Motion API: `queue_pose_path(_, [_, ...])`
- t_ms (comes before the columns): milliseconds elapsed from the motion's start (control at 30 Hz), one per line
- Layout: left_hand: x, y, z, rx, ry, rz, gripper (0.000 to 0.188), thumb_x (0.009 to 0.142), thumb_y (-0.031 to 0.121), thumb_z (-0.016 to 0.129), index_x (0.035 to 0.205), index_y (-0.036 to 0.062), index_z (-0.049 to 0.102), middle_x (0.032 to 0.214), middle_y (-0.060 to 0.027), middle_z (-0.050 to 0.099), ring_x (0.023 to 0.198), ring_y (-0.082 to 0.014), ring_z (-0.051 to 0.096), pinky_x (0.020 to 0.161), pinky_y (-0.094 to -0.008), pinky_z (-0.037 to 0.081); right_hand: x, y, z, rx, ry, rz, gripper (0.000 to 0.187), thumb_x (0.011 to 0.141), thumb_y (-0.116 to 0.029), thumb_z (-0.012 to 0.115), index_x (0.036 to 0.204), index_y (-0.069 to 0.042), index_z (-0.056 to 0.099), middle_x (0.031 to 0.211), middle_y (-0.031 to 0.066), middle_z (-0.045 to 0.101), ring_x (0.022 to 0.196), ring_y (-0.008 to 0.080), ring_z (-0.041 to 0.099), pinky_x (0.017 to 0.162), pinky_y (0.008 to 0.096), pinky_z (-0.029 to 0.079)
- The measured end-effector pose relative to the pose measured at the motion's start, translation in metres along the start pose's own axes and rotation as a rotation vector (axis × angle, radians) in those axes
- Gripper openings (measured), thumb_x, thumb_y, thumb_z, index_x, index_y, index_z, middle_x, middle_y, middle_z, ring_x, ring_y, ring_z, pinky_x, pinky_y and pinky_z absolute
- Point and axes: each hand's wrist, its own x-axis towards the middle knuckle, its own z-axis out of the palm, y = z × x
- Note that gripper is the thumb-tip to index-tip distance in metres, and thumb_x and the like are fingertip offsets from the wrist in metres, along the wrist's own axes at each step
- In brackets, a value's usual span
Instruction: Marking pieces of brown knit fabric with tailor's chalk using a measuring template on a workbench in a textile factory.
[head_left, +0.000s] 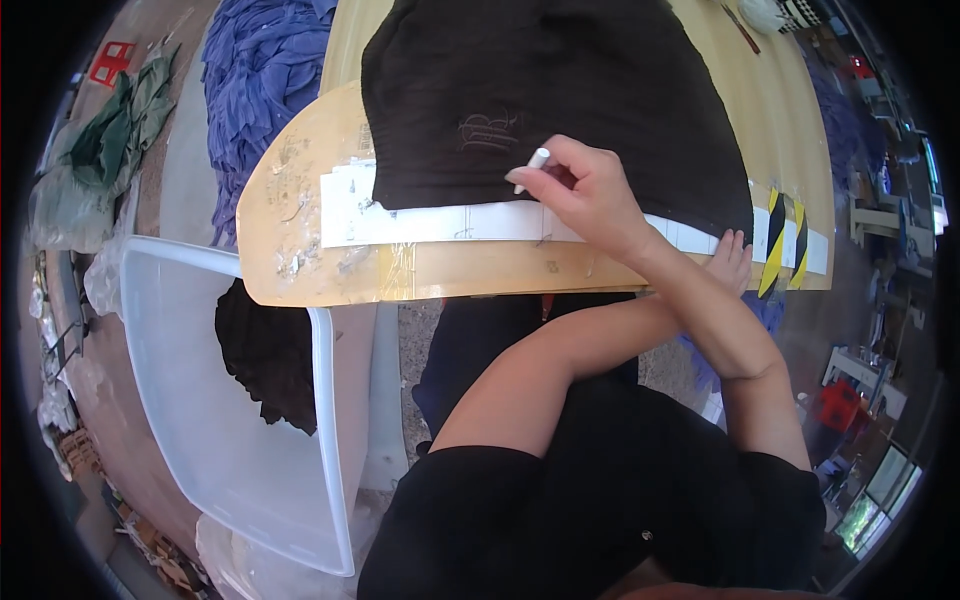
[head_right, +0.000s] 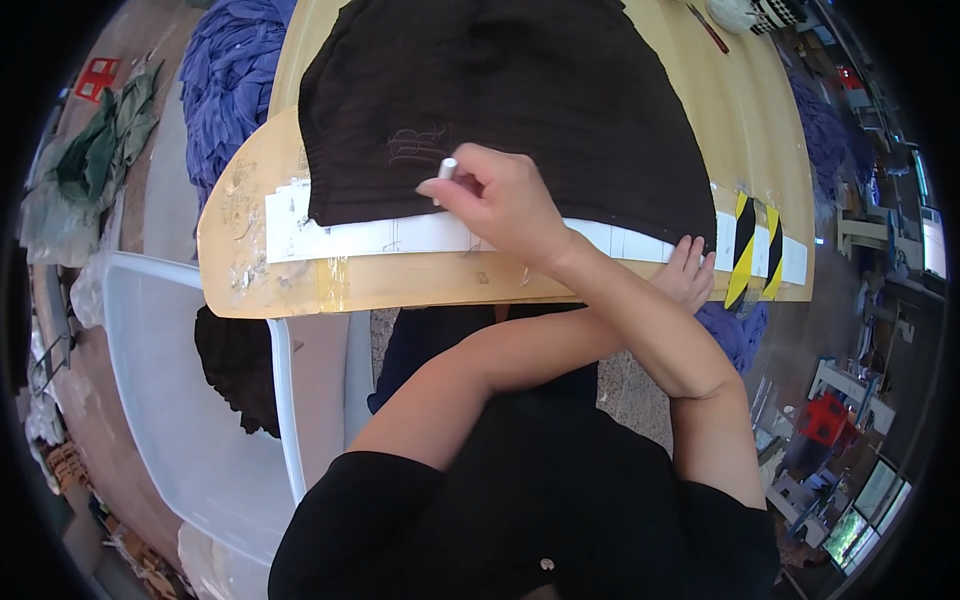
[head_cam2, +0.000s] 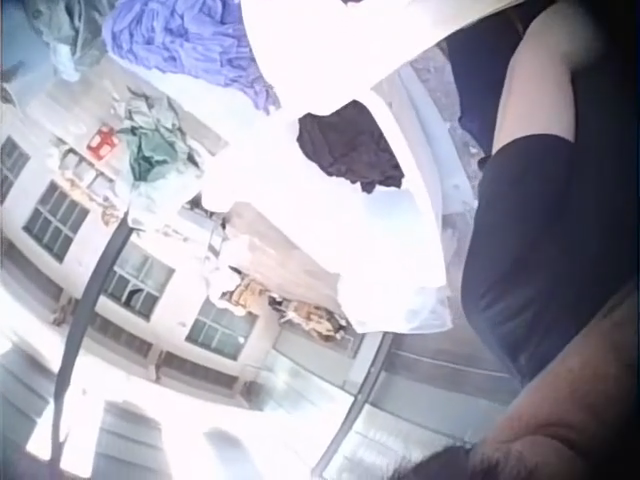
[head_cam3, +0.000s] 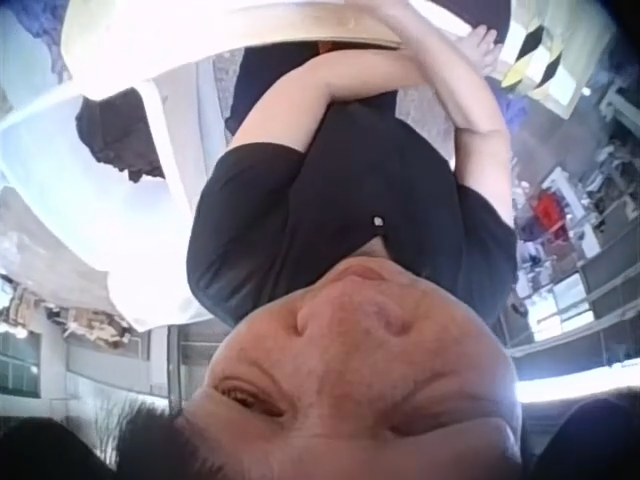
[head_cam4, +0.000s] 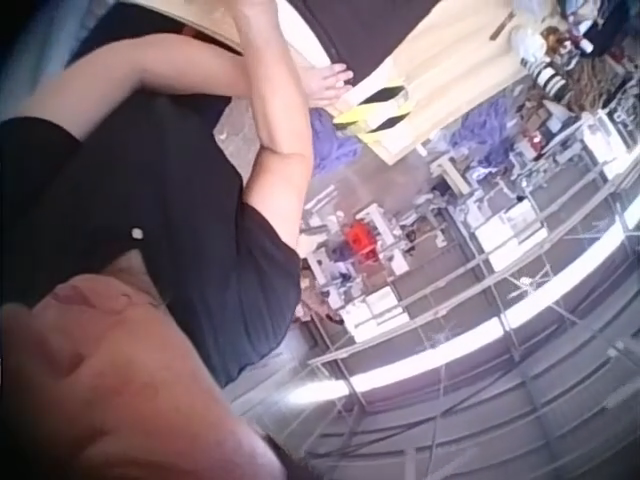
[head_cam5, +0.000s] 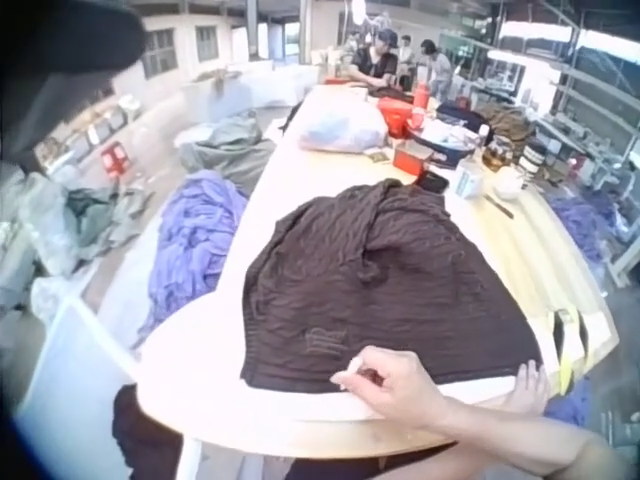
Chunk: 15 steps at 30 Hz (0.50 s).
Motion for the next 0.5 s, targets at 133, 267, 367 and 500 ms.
queue_pose_path(133, [-0.004, -0.003, -0.009, 0.014, -0.03, 0.009, 0.044, 0.084, 0.024, 0.041, 0.114, -0.0051, 0.054, 0.125, -0.0263, 0.046, 0.114, -0.0509, 0.042, 0.096, -0.0615, 0.029, 0.011, -0.007, 0.027, 0.175, -0.107, -0.095, 0.01, 0.082, -0.01, 0.061, 0.085, -0.001, 0.058, 0.069, 0.0054, 0.057, 0.058, 0.0082, 0.05, 0.052, 0.0235, 0.04])
queue_pose_path(267, [-0.007, 0.003, -0.006, 0.01, -0.054, -0.025, 0.044, 0.085, 0.024, 0.041, 0.116, -0.0045, 0.053, 0.127, -0.0258, 0.045, 0.115, -0.0508, 0.04, 0.096, -0.0611, 0.028, 0.017, -0.003, 0.035, 0.077, -0.18, -0.183, 0.007, 0.084, -0.005, 0.057, 0.091, -0.002, 0.059, 0.075, 0.0037, 0.056, 0.06, 0.0053, 0.047, 0.052, 0.0224, 0.037])
queue_pose_path(367, [-0.001, 0.005, -0.01, -0.012, -0.057, -0.023, 0.044, 0.085, 0.025, 0.041, 0.116, -0.0034, 0.053, 0.128, -0.0251, 0.045, 0.116, -0.0504, 0.04, 0.097, -0.061, 0.028, 0.02, 0.003, 0.037, -0.013, -0.121, -0.226, 0.007, 0.083, -0.008, 0.061, 0.086, -0.001, 0.06, 0.068, 0.0028, 0.055, 0.056, 0.0053, 0.046, 0.05, 0.0225, 0.037])
queue_pose_path(500, [0.011, 0.009, -0.001, -0.003, -0.172, -0.028, 0.047, 0.087, 0.027, 0.04, 0.121, -0.0019, 0.05, 0.133, -0.0237, 0.04, 0.12, -0.0482, 0.037, 0.099, -0.061, 0.025, 0.034, -0.009, 0.019, 0.188, 0.099, -0.021, 0.022, 0.077, -0.018, 0.071, 0.069, -0.001, 0.061, 0.055, 0.0019, 0.053, 0.049, 0.0069, 0.048, 0.046, 0.0239, 0.037])
